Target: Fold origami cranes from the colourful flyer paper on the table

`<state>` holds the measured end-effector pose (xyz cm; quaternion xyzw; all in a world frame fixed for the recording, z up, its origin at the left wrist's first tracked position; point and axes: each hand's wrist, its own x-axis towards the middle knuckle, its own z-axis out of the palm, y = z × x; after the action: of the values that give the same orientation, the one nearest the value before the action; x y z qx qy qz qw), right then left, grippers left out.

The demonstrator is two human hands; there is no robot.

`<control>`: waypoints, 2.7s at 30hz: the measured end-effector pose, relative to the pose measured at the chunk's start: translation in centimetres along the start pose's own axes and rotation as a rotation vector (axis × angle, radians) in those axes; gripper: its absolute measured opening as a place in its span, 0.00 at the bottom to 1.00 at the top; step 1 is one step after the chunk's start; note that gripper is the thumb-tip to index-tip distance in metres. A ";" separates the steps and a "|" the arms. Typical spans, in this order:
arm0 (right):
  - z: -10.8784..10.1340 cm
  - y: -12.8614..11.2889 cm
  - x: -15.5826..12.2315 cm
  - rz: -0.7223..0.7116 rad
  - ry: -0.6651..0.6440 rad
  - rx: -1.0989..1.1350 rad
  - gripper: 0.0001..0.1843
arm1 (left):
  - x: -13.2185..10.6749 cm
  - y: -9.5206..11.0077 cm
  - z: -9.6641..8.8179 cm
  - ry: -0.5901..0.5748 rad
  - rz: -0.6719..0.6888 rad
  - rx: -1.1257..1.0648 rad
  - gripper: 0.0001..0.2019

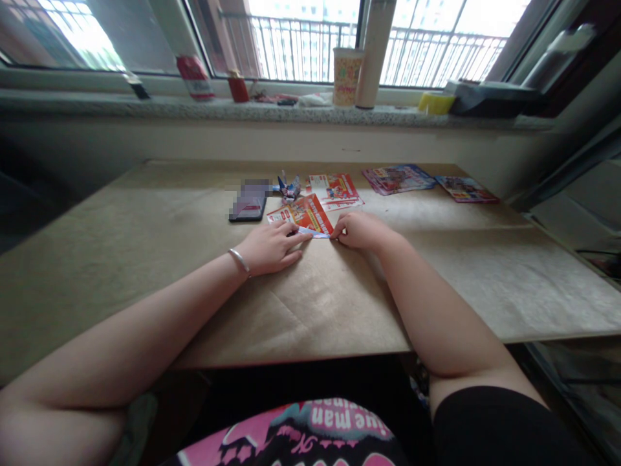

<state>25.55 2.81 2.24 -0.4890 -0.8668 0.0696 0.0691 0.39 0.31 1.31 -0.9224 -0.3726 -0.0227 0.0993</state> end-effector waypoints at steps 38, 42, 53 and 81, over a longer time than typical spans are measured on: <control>1.5 -1.9 0.3 -0.229 0.131 -0.081 0.16 | -0.1 -0.3 0.4 0.029 0.014 -0.016 0.25; 1.3 -2.4 0.1 -0.232 0.126 -0.120 0.17 | -0.1 -0.3 0.3 0.025 0.044 0.005 0.25; 1.0 -3.4 0.2 -0.194 0.134 -0.210 0.16 | 0.0 -0.3 0.2 0.039 0.034 0.020 0.24; 1.3 -2.7 0.3 -0.174 0.126 -0.135 0.15 | -0.8 -2.7 -2.2 -0.149 0.008 -0.039 0.19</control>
<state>22.89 1.63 1.54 -0.4190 -0.9025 -0.0259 0.0961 -1.99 1.15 3.84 -0.9247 -0.3749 0.0393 0.0536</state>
